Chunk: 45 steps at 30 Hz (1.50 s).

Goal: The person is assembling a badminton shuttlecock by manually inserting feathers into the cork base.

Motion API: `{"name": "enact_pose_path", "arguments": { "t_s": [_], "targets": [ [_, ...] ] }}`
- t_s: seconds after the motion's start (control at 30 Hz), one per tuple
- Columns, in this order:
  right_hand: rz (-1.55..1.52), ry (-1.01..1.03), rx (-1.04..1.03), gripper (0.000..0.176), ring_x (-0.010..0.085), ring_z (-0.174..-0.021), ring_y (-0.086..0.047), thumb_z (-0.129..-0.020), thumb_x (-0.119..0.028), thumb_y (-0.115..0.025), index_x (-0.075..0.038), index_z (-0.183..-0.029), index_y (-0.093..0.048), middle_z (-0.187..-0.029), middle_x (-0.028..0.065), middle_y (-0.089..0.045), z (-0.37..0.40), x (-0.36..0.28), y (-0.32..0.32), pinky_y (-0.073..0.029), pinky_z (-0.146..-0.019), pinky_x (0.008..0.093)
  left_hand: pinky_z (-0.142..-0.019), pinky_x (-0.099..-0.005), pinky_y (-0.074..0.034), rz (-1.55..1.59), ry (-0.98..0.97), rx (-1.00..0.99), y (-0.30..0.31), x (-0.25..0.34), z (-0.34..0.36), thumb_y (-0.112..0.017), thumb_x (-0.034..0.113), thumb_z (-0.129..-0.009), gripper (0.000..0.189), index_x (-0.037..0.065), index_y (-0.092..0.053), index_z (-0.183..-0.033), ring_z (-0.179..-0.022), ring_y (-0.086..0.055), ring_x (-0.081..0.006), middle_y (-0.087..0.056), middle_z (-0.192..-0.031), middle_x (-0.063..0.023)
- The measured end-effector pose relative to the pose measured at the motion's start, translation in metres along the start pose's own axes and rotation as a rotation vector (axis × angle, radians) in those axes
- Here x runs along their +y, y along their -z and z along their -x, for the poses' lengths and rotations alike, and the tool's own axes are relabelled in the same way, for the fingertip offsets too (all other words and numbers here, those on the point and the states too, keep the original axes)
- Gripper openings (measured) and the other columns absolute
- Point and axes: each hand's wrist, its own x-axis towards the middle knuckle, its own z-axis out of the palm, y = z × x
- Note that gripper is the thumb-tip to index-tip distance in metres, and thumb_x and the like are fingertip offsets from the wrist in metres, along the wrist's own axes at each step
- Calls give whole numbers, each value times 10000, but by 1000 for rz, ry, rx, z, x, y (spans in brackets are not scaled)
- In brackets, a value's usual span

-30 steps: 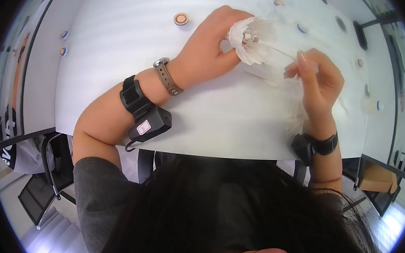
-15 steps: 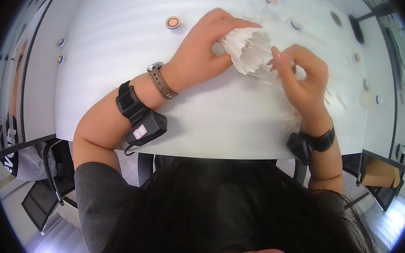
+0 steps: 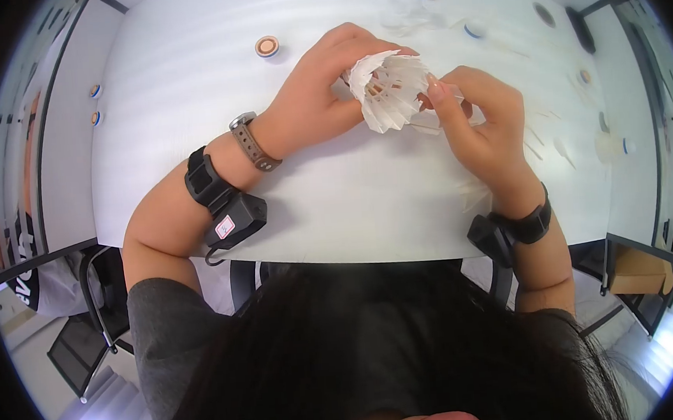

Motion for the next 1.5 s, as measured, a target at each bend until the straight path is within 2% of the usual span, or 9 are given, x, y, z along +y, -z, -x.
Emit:
{"name": "enact_pose_path", "arguments": {
  "t_s": [0.23, 0.53, 0.6, 0.67, 0.73, 0.97, 1.17, 1.27, 1.5],
  "targets": [
    [-1, 27, 17, 254, 141, -492, -414, -906, -61, -664, -15, -668, -587, -558, 45, -506, 0, -3, 5, -288, -465, 284, -889, -342, -486, 26, -9, -11, 0, -4, 1, -759, 62, -766, 472, 61, -651, -1225, -999, -592, -215, -670, -1168, -54],
    [88, 101, -17, 258, 166, -484, -442, -893, -72, -701, -23, -672, -576, -567, 59, -510, 0, -3, 3, -331, -465, 295, -913, -348, -488, 146, 152, -20, -4, -3, 6, -749, 48, -779, 448, 47, -634, -1212, -1021, -607, -217, -672, -1196, -64],
    [88, 94, -15, 250, 178, -482, -444, -886, -81, -712, -32, -678, -583, -571, 61, -510, 0, -2, 2, -340, -465, 297, -913, -344, -490, 69, 120, -56, -2, -3, 5, -746, 51, -789, 446, 44, -631, -1219, -1025, -613, -218, -667, -1207, -75],
    [92, 65, -25, 252, 183, -484, -451, -883, -91, -718, -37, -677, -583, -570, 60, -507, 0, -2, 2, -345, -466, 299, -873, -331, -495, 98, 127, -60, -2, -2, 5, -735, 68, -797, 438, 44, -628, -1221, -987, -615, -224, -665, -1140, -80],
    [128, 97, -14, 262, 192, -485, -459, -874, -103, -728, -43, -670, -575, -573, 59, -504, 1, -3, 1, -351, -466, 307, -795, -318, -509, 97, 91, -43, -3, -4, 4, -726, 92, -793, 437, 47, -625, -1216, -919, -622, -240, -658, -1086, -94],
    [305, 305, -28, 285, 222, -486, -467, -846, -136, -749, -64, -652, -554, -590, 51, -501, -3, 1, 3, -363, -463, 333, -804, -329, -519, 101, 116, -36, -5, -5, 9, -707, 117, -821, 420, 38, -608, -1222, -946, -631, -255, -659, -1140, -108],
    [110, -14, 1, 259, 171, -475, -473, -885, -126, -732, -24, -675, -619, -561, 66, -528, 2, -3, 0, -359, -463, 299, -834, -328, -518, 63, 49, 7, -6, -2, 7, -701, 101, -820, 391, 33, -602, -1192, -947, -639, -237, -665, -1069, -101],
    [78, -83, -1, 255, 156, -482, -492, -890, -115, -728, -5, -674, -646, -558, 76, -559, 5, -6, -4, -358, -464, 288, -820, -316, -512, 184, 211, -27, -2, 5, 7, -696, 100, -834, 345, 29, -572, -1149, -910, -629, -212, -653, -1018, -91],
    [67, -11, 48, 239, 166, -464, -484, -883, -86, -723, 1, -672, -650, -561, 76, -576, 4, -8, -5, -355, -458, 287, -772, -303, -509, 170, 200, -56, -5, 3, 9, -680, 103, -853, 351, 39, -522, -1159, -878, -613, -187, -636, -990, -82]
  ]
}}
